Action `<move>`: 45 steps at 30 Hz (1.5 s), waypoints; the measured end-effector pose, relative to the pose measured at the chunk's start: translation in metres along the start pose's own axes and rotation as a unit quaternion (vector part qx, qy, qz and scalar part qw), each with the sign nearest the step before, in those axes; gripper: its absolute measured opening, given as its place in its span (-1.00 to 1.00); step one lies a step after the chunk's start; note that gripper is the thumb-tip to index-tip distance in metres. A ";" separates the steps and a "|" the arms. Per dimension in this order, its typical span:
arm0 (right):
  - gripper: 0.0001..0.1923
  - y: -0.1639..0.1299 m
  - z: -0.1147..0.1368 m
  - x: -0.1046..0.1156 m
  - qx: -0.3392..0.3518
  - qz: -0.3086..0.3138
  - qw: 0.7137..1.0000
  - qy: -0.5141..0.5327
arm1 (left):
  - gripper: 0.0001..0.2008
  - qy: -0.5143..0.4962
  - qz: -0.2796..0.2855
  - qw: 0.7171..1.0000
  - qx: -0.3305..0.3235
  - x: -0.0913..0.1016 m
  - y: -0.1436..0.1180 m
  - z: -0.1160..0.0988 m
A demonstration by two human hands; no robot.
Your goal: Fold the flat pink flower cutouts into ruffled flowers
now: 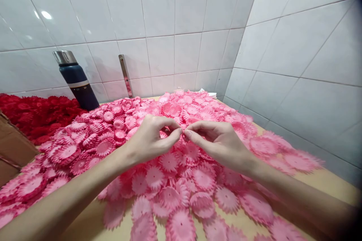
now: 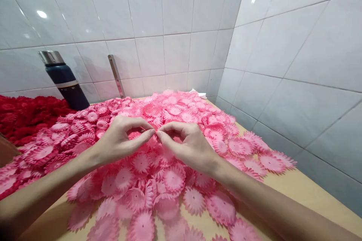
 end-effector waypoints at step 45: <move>-0.87 0.002 -0.001 0.003 -0.032 -0.003 0.997 0.069 | -0.80 -0.089 -0.017 0.993 0.079 -0.003 -0.003 0.014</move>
Point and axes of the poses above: each hand's wrist, its own y-axis towards the middle knuckle, its own x-axis out of the back of the hand, z = x × y, the point moved 8 cm from there along y, towards the middle knuckle, and after that the axes turned 10 degrees about -x, right-handed, at the moved point
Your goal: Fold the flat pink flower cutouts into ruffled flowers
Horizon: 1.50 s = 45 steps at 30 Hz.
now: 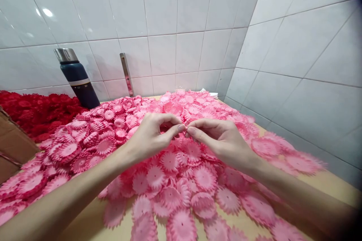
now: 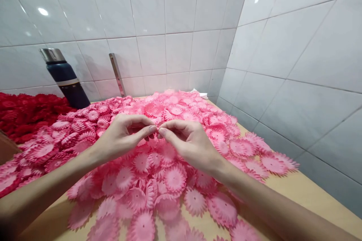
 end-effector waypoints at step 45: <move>-0.89 0.004 -0.002 0.019 -0.035 -0.113 0.988 -0.097 | -0.77 0.140 -0.038 0.989 -0.036 0.012 0.003 -0.015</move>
Point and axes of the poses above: each hand's wrist, its own y-axis towards the middle knuckle, its own x-axis out of the back of the hand, z = x × y, the point moved 8 cm from there along y, towards the middle knuckle, and after that the axes turned 10 degrees about -x, right-handed, at the moved point
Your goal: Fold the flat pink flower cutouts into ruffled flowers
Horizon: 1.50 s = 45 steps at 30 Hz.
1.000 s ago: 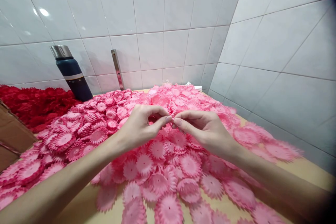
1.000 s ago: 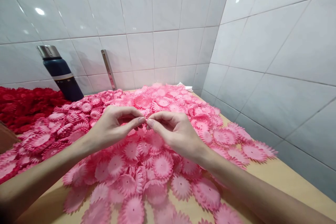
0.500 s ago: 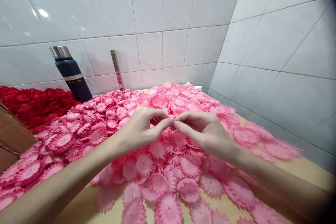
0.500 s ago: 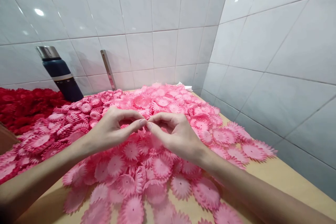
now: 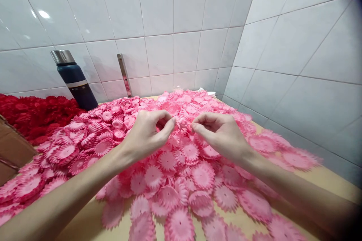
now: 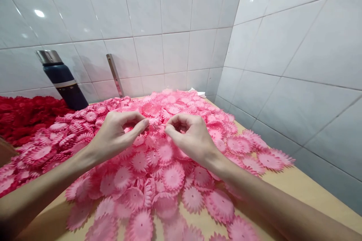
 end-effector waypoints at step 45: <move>-0.84 -0.009 0.016 -0.016 0.077 0.136 0.983 0.096 | -0.76 -0.205 0.069 0.972 0.089 -0.017 -0.007 0.012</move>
Point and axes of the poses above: each hand's wrist, its own y-axis towards the middle knuckle, its own x-axis out of the back of the hand, z = x × y, the point moved 8 cm from there along y, towards the middle knuckle, and after that the axes turned 10 degrees about -x, right-handed, at the moved point
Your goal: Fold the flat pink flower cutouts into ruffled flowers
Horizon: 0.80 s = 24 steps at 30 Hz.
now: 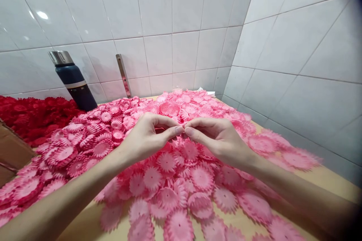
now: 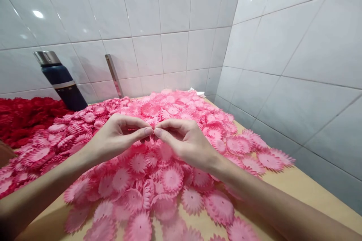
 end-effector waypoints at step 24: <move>-0.88 0.000 0.000 -0.002 0.000 0.007 1.000 -0.006 | -0.85 -0.023 0.026 0.999 0.013 -0.003 0.000 0.002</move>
Point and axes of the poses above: each hand's wrist, its own y-axis towards the middle knuckle, its own x-axis out of the back of the hand, z = x × y, the point moved 8 cm from there along y, towards the middle knuckle, and after that the axes turned 10 degrees about -x, right-handed, at the moved point
